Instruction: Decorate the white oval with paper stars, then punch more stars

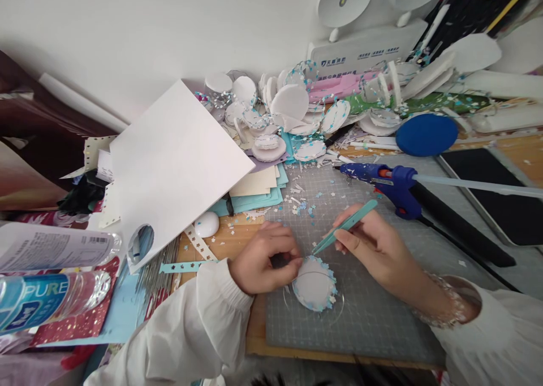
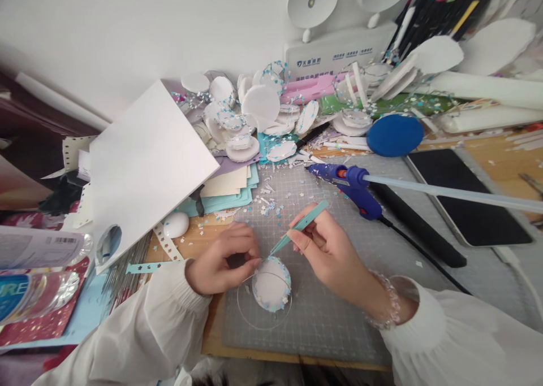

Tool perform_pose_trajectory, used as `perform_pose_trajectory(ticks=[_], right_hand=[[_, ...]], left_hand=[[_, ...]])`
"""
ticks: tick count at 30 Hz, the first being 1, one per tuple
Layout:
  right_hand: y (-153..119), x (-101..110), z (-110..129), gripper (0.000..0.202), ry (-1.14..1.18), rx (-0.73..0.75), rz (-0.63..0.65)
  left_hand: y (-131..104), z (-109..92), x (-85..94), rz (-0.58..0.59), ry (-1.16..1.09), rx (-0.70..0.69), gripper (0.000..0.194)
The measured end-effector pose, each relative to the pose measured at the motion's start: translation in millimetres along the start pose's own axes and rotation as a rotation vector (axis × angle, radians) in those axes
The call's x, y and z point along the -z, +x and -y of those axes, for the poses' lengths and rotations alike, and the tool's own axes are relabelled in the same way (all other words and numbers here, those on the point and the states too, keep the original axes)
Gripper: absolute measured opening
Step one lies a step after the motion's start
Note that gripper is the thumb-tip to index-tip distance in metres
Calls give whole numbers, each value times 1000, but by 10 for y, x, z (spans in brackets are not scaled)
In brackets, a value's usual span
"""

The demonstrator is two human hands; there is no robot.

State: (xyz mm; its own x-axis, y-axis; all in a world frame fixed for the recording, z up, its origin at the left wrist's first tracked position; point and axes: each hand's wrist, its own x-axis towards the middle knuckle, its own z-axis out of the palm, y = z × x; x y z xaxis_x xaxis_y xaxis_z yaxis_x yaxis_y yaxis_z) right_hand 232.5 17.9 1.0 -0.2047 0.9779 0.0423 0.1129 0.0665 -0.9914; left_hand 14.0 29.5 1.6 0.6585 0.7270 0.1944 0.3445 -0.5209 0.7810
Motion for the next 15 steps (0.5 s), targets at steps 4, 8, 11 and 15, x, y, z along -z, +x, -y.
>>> perform_pose_trajectory(ticks=[4, 8, 11, 15], right_hand=[[7, 1, 8, 14, 23, -40, 19], [12, -5, 14, 19, 48, -80, 48], [9, -12, 27, 24, 54, -105, 56], [8, -21, 42, 29, 81, -129, 60]], left_hand=[[-11, -6, 4, -22, -23, -13, 19], [-13, -14, 6, -35, -36, -21, 18], [-12, -22, 4, -38, -39, -25, 19], [-14, -30, -2, -55, -58, -34, 18]])
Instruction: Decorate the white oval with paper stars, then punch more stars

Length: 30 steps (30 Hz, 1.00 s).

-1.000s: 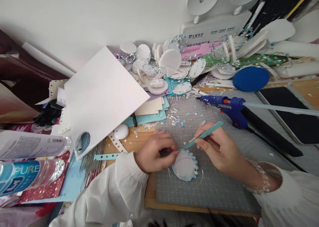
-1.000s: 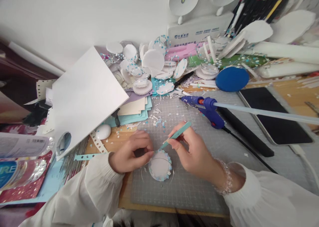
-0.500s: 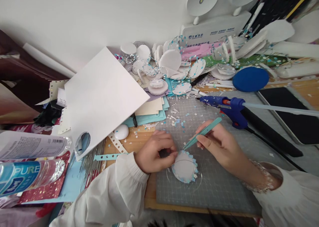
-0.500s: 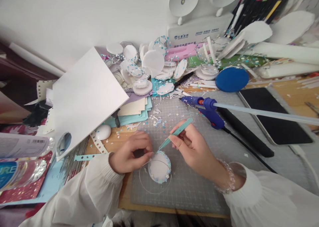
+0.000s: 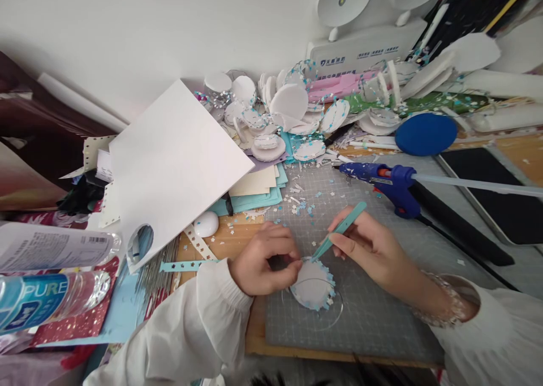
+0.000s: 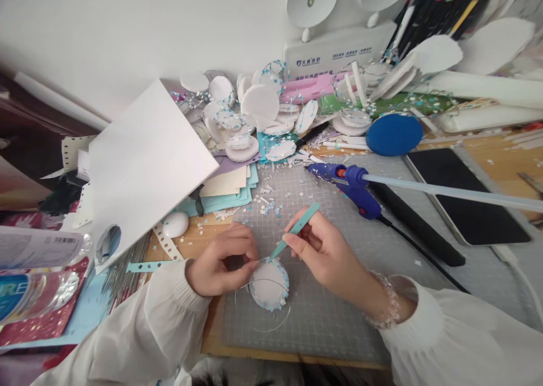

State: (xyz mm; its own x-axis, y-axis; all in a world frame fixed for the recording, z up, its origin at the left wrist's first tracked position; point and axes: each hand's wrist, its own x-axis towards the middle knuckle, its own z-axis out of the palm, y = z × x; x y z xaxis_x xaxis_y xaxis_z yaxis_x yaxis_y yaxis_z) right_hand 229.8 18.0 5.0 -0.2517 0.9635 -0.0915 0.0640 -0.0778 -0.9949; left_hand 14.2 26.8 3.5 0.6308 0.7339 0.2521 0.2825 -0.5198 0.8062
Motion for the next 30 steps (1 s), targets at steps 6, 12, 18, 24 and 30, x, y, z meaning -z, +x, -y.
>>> perform_pose_trajectory(ticks=[6, 12, 18, 24, 30], right_hand=[[9, 4, 0, 28, 18, -46, -7], [2, 21, -5, 30, 29, -64, 13], [10, 27, 1, 24, 18, -25, 38], [-58, 15, 30, 12, -82, 147, 0], [-34, 40, 21, 15, 42, 37, -20]], left_hand=[[-4, -10, -3, -8, 6, -9, 18], [-10, -16, -9, -26, 1, -50, 18], [-7, -28, -19, -41, 6, -62, 17], [-10, -12, -26, -33, 27, -65, 18], [-5, -23, -7, -54, -17, -46, 18]])
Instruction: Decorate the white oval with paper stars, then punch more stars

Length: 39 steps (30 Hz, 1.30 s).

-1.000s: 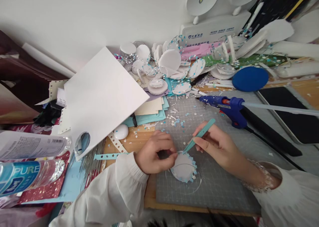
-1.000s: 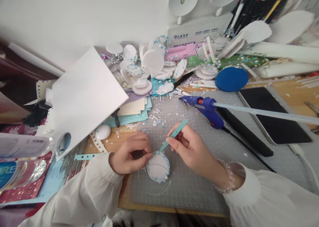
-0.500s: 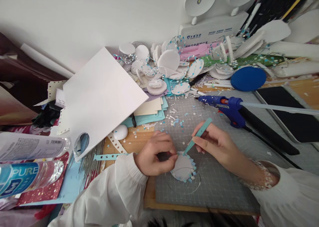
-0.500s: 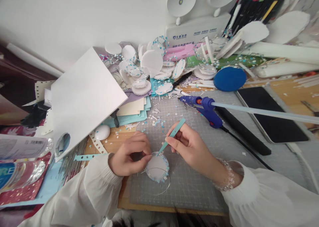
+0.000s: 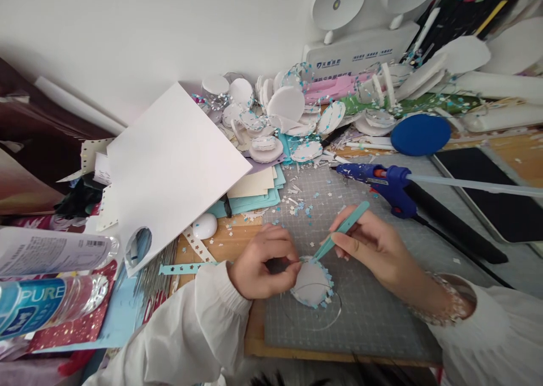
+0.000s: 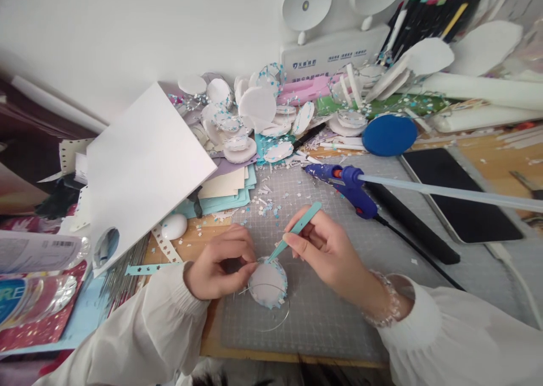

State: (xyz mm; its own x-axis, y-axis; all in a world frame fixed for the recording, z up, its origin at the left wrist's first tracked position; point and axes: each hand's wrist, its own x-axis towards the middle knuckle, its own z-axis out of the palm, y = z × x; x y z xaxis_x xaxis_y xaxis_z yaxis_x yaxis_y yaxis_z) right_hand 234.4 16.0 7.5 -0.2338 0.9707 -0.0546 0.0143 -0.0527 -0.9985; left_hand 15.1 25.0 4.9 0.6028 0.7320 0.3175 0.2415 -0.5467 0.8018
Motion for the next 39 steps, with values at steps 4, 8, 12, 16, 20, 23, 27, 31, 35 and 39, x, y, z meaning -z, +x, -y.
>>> perform_pose_trajectory(ticks=[4, 8, 12, 16, 20, 23, 27, 31, 35, 39], right_hand=[[25, 12, -26, 18, 28, -4, -24], [12, 21, -23, 19, 27, -13, -46], [14, 1, 6, 20, 19, -4, -23], [22, -21, 12, 20, -2, 8, -14], [0, -24, 7, 18, -26, 12, -9], [-21, -25, 19, 18, -38, 13, 5], [-23, -19, 18, 16, -22, 14, -3], [9, 11, -25, 17, -10, 21, -82], [23, 22, -47, 14, -8, 38, -85], [6, 12, -15, 8, -109, 125, -115]], left_hand=[[-1, -1, 4, 2, -10, -13, 18], [-6, -2, 0, 10, -18, -25, 18], [-4, -4, 0, 1, -18, -28, 18], [0, -3, 1, 8, -7, -24, 18], [0, 0, -4, 15, 5, -17, 18], [0, -4, -4, 5, -1, -30, 18], [0, -8, 2, 19, 5, -15, 18], [-3, -1, 6, 16, 3, 2, 19], [-2, 2, 6, 11, 1, -21, 18], [2, -2, 2, -3, -8, -34, 18]])
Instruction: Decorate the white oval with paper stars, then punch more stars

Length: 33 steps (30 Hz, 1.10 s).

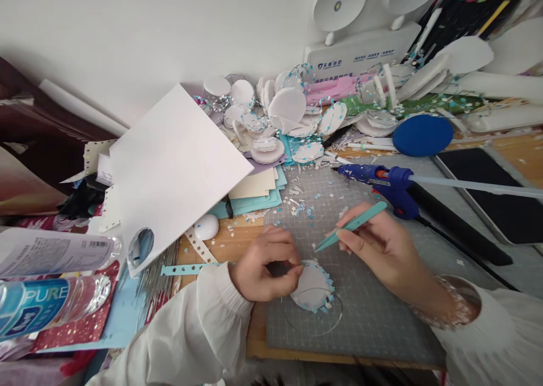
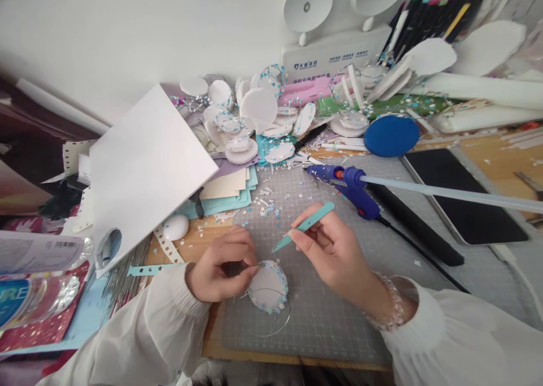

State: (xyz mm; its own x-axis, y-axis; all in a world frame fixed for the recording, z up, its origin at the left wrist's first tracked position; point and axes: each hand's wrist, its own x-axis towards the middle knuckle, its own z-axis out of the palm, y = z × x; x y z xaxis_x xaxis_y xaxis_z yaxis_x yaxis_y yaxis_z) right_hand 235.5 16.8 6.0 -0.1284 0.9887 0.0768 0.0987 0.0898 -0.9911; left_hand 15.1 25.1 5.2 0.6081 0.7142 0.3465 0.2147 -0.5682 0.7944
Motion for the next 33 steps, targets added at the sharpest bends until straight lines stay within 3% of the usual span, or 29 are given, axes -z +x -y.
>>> perform_pose_trajectory(ticks=[3, 7, 12, 17, 23, 29, 33], right_hand=[[-1, 20, -1, 4, -150, 145, -21], [6, 49, -63, 11, -354, 318, 71], [12, 34, -102, 16, -437, 457, 122], [36, 29, -89, 17, -414, 498, 51], [47, 20, -110, 16, -437, 545, 102], [22, 19, -27, 23, -228, 494, -2], [2, 21, 11, 27, -55, 424, 20]], left_hand=[[-2, 1, -4, -1, 8, 3, 18], [-7, 5, -2, 2, 17, 29, 19], [-4, 17, -4, 48, 60, 13, 31], [-15, 43, -29, 17, 168, -35, 39], [-20, 32, -38, -52, 266, -67, 32], [-10, 8, -14, -219, 71, 117, 11], [-10, 13, -14, -266, -105, 164, 13]])
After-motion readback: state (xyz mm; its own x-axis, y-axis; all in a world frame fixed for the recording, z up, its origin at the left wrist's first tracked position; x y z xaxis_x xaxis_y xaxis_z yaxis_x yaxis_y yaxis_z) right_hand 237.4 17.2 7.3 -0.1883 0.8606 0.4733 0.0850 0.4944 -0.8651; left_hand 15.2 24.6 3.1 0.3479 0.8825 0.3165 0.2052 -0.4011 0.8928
